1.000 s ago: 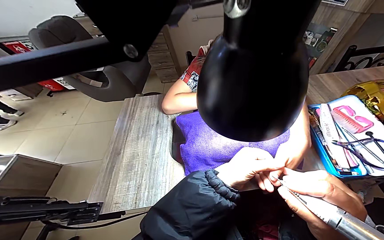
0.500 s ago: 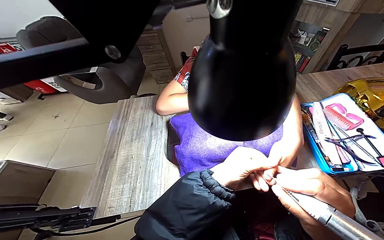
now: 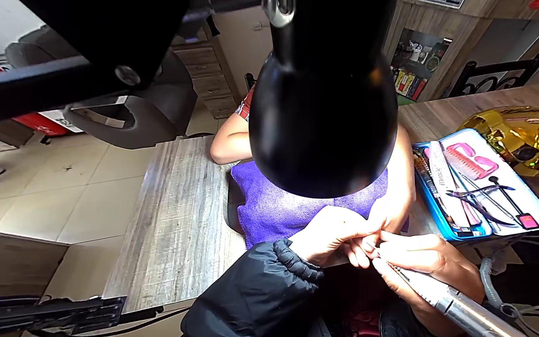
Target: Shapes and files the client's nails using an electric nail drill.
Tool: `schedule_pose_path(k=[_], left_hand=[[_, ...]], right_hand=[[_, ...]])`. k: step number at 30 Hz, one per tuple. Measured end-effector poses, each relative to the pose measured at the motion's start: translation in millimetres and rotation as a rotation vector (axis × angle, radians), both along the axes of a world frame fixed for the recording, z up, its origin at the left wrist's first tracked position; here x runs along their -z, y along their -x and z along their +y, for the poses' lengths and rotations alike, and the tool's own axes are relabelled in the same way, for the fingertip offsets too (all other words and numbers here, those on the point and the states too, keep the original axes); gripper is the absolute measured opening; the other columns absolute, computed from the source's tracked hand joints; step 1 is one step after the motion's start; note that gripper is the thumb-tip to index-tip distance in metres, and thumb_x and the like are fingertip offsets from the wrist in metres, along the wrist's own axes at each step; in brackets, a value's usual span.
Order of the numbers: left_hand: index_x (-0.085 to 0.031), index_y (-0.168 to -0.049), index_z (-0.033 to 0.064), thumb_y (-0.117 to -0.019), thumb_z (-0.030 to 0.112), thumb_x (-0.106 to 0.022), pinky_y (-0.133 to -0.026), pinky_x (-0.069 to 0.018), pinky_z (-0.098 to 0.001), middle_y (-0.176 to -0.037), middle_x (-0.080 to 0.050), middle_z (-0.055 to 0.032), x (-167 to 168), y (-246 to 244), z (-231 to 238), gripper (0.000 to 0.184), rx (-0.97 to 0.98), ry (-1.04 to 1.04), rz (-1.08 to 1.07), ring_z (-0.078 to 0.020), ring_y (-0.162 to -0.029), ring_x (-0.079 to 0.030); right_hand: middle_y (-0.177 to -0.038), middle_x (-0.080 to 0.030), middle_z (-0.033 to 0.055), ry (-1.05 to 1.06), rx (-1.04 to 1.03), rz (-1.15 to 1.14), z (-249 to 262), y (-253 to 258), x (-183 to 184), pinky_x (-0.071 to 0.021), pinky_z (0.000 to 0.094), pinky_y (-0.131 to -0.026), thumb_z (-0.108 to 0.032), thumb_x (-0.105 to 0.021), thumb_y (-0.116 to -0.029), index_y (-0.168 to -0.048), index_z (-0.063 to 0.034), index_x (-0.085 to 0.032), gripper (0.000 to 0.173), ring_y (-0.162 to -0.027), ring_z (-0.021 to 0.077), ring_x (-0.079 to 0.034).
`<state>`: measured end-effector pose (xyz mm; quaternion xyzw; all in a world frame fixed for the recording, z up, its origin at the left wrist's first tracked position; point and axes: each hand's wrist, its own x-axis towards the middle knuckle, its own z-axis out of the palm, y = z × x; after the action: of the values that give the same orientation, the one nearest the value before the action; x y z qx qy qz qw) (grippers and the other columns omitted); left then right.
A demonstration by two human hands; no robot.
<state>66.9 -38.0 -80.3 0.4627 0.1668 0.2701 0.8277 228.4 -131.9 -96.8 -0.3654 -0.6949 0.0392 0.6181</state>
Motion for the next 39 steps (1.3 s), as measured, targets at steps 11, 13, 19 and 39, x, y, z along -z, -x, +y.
schedule_pose_path(k=[11, 13, 19, 39], left_hand=[[-0.072, -0.075, 0.0037, -0.1016, 0.002, -0.051, -0.051, -0.0575, -0.0201, -0.063, -0.071, -0.0066, 0.9, 0.8, -0.1, 0.034, 0.04, 0.033, -0.058, -0.008, -0.052, -0.069], [-0.072, -0.075, 0.004, -0.1015, 0.002, -0.051, -0.051, -0.0576, -0.0201, -0.063, -0.071, -0.0066, 1.4, 0.9, 0.3, 0.034, 0.044, 0.037, -0.06, -0.0082, -0.053, -0.069], [-0.071, -0.075, 0.0045, -0.1003, 0.001, -0.052, -0.052, -0.0574, -0.0202, -0.061, -0.07, -0.0045, 0.3, 0.9, -1.2, 0.032, 0.024, 0.035, -0.04, -0.007, -0.051, -0.067], [-0.071, -0.075, 0.0037, -0.1015, 0.003, -0.048, -0.052, -0.0578, -0.0208, -0.062, -0.07, -0.0059, 2.2, 2.3, -0.1, 0.034, 0.048, 0.038, -0.057, -0.0081, -0.053, -0.068]], right_hand=[[-0.098, -0.068, -0.0051, -0.026, 0.004, 0.048, 1.2, -0.4, 1.3, -0.0625, 0.0234, -0.086, -0.012, -0.076, -0.0869, -0.094, -0.0146, -0.069, 0.011, -0.097, 0.0075, -0.069], [-0.099, -0.068, -0.0053, -0.033, 0.004, 0.031, 0.9, -0.8, 0.4, -0.0627, 0.0246, -0.088, -0.012, -0.076, -0.0875, -0.094, -0.0144, -0.068, 0.01, -0.099, 0.0075, -0.07], [-0.101, -0.072, -0.0034, -0.045, -0.008, -0.009, 1.1, 1.7, 1.5, -0.0624, 0.028, -0.093, -0.011, -0.078, -0.0881, -0.094, -0.0117, -0.071, 0.009, -0.102, 0.0094, -0.071], [-0.101, -0.07, -0.0032, -0.048, -0.007, 0.022, 1.1, 1.3, 1.8, -0.0626, 0.0291, -0.093, -0.01, -0.077, -0.087, -0.094, -0.0112, -0.069, 0.01, -0.101, 0.0095, -0.07]])
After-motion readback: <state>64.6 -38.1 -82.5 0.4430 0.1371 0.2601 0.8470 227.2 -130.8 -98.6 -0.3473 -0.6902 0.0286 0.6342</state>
